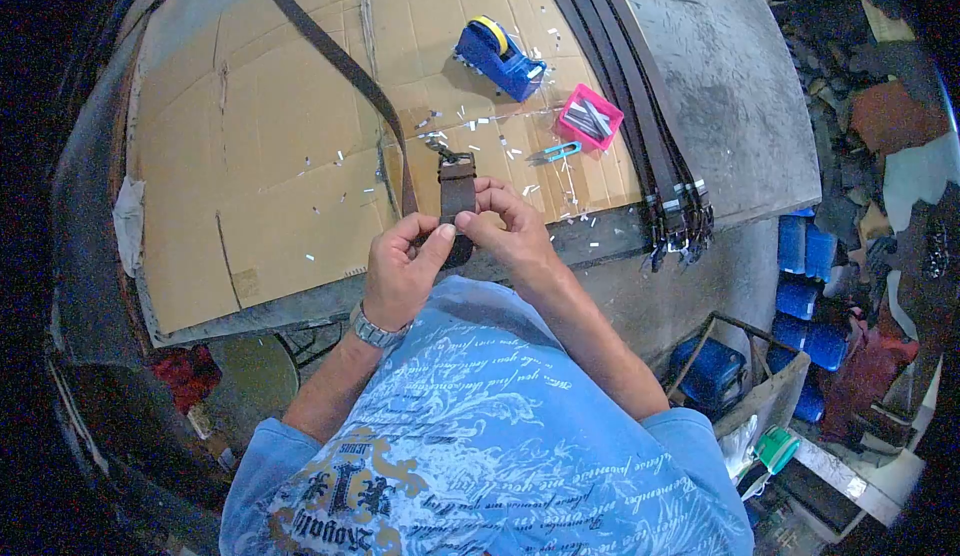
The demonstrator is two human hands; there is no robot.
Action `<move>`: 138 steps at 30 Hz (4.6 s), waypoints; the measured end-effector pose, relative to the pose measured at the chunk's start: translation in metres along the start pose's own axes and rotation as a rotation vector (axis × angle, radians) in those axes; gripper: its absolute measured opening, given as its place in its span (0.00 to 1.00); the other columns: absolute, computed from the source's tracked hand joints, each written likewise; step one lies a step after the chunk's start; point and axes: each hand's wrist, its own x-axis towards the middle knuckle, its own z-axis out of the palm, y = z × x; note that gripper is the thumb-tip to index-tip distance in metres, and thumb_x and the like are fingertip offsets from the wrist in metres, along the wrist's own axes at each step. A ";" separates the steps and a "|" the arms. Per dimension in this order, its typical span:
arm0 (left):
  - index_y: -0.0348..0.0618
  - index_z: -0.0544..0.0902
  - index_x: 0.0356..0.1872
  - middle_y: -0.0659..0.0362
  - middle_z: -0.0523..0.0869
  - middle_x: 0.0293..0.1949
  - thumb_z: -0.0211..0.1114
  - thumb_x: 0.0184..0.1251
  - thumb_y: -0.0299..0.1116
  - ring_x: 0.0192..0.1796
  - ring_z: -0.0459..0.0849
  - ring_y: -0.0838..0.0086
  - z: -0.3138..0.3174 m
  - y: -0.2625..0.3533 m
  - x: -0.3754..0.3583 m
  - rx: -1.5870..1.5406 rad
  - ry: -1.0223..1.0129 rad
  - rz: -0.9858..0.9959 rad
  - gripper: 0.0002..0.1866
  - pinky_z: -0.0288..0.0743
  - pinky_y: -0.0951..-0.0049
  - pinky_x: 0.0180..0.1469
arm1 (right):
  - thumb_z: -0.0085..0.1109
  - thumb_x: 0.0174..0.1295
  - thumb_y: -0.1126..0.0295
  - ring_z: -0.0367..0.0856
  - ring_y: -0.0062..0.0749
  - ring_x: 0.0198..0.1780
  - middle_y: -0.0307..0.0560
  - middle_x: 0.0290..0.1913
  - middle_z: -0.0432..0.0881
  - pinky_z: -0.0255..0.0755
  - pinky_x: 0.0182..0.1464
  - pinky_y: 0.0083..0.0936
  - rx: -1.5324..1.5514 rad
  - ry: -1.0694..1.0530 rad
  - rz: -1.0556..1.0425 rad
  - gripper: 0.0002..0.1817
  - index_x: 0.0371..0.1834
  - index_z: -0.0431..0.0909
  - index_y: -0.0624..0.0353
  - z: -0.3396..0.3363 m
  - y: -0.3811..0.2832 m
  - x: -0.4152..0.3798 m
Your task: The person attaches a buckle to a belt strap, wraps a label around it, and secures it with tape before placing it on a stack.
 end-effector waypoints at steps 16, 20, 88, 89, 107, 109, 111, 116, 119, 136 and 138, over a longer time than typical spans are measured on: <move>0.31 0.82 0.36 0.62 0.84 0.27 0.64 0.65 0.31 0.28 0.79 0.86 0.001 -0.014 0.000 -0.075 0.079 -0.068 0.10 0.74 0.80 0.29 | 0.61 0.61 0.73 0.73 0.19 0.36 0.38 0.36 0.74 0.69 0.40 0.20 -0.363 0.075 -0.099 0.11 0.43 0.69 0.60 -0.012 -0.028 -0.016; 0.31 0.82 0.35 0.59 0.85 0.27 0.63 0.64 0.30 0.27 0.81 0.83 0.004 -0.001 -0.003 0.017 0.100 -0.023 0.09 0.74 0.78 0.28 | 0.62 0.59 0.77 0.73 0.19 0.35 0.39 0.34 0.74 0.69 0.36 0.19 -0.348 0.002 -0.047 0.13 0.42 0.68 0.61 -0.001 -0.039 -0.015; 0.33 0.81 0.31 0.49 0.84 0.28 0.65 0.58 0.27 0.28 0.85 0.61 0.008 0.007 -0.005 0.318 0.077 0.233 0.06 0.77 0.66 0.31 | 0.62 0.53 0.75 0.83 0.55 0.35 0.58 0.30 0.81 0.73 0.36 0.43 -0.865 -0.005 -0.077 0.15 0.41 0.68 0.61 0.009 -0.051 -0.008; 0.33 0.81 0.31 0.49 0.84 0.28 0.65 0.58 0.27 0.29 0.84 0.60 0.008 0.008 -0.004 0.331 0.066 0.245 0.06 0.77 0.66 0.31 | 0.62 0.53 0.75 0.83 0.55 0.35 0.58 0.30 0.81 0.73 0.36 0.43 -0.864 -0.005 -0.077 0.15 0.41 0.68 0.61 0.009 -0.051 -0.008; 0.33 0.82 0.37 0.63 0.83 0.29 0.62 0.67 0.30 0.30 0.78 0.87 0.000 -0.019 0.003 -0.318 -0.020 -0.112 0.08 0.73 0.83 0.32 | 0.56 0.67 0.66 0.71 0.18 0.30 0.35 0.29 0.74 0.66 0.32 0.19 -0.453 0.057 0.126 0.10 0.40 0.74 0.63 -0.029 -0.003 -0.014; 0.33 0.82 0.37 0.63 0.83 0.30 0.62 0.67 0.30 0.31 0.78 0.87 -0.003 -0.017 0.003 -0.262 -0.027 -0.098 0.08 0.73 0.83 0.32 | 0.55 0.68 0.63 0.72 0.17 0.32 0.35 0.30 0.75 0.67 0.34 0.17 -0.356 0.032 0.156 0.12 0.40 0.76 0.63 -0.016 -0.016 -0.017; 0.33 0.82 0.37 0.64 0.83 0.30 0.62 0.67 0.30 0.31 0.78 0.87 -0.003 -0.011 0.003 -0.206 -0.045 -0.081 0.08 0.73 0.83 0.32 | 0.56 0.68 0.63 0.72 0.16 0.32 0.35 0.30 0.75 0.67 0.34 0.17 -0.340 0.029 0.133 0.12 0.39 0.76 0.62 -0.007 -0.013 -0.013; 0.35 0.81 0.35 0.65 0.82 0.28 0.61 0.68 0.33 0.30 0.76 0.88 -0.005 -0.022 0.002 -0.113 -0.108 -0.077 0.10 0.72 0.84 0.33 | 0.59 0.65 0.64 0.70 0.14 0.29 0.33 0.28 0.74 0.65 0.32 0.16 -0.319 0.000 0.094 0.10 0.34 0.76 0.60 -0.008 0.006 -0.007; 0.36 0.80 0.34 0.66 0.81 0.27 0.61 0.69 0.35 0.28 0.74 0.87 -0.003 -0.021 0.004 -0.107 -0.136 -0.110 0.11 0.71 0.82 0.31 | 0.58 0.65 0.60 0.69 0.15 0.28 0.35 0.24 0.75 0.63 0.28 0.20 -0.305 0.004 0.051 0.15 0.28 0.76 0.62 -0.009 0.014 -0.008; 0.37 0.79 0.35 0.59 0.84 0.31 0.58 0.69 0.34 0.27 0.82 0.79 0.043 -0.031 0.014 -0.300 0.133 -0.142 0.10 0.79 0.79 0.30 | 0.55 0.64 0.66 0.82 0.44 0.37 0.55 0.35 0.83 0.73 0.42 0.36 -0.639 -0.255 -0.235 0.11 0.41 0.80 0.62 -0.061 -0.008 0.007; 0.38 0.78 0.35 0.58 0.85 0.31 0.57 0.70 0.34 0.27 0.83 0.78 0.049 -0.030 0.014 -0.435 0.235 -0.147 0.09 0.79 0.79 0.31 | 0.55 0.64 0.66 0.82 0.45 0.39 0.55 0.36 0.83 0.74 0.42 0.35 -0.658 -0.036 -0.229 0.11 0.41 0.81 0.61 -0.093 0.005 0.040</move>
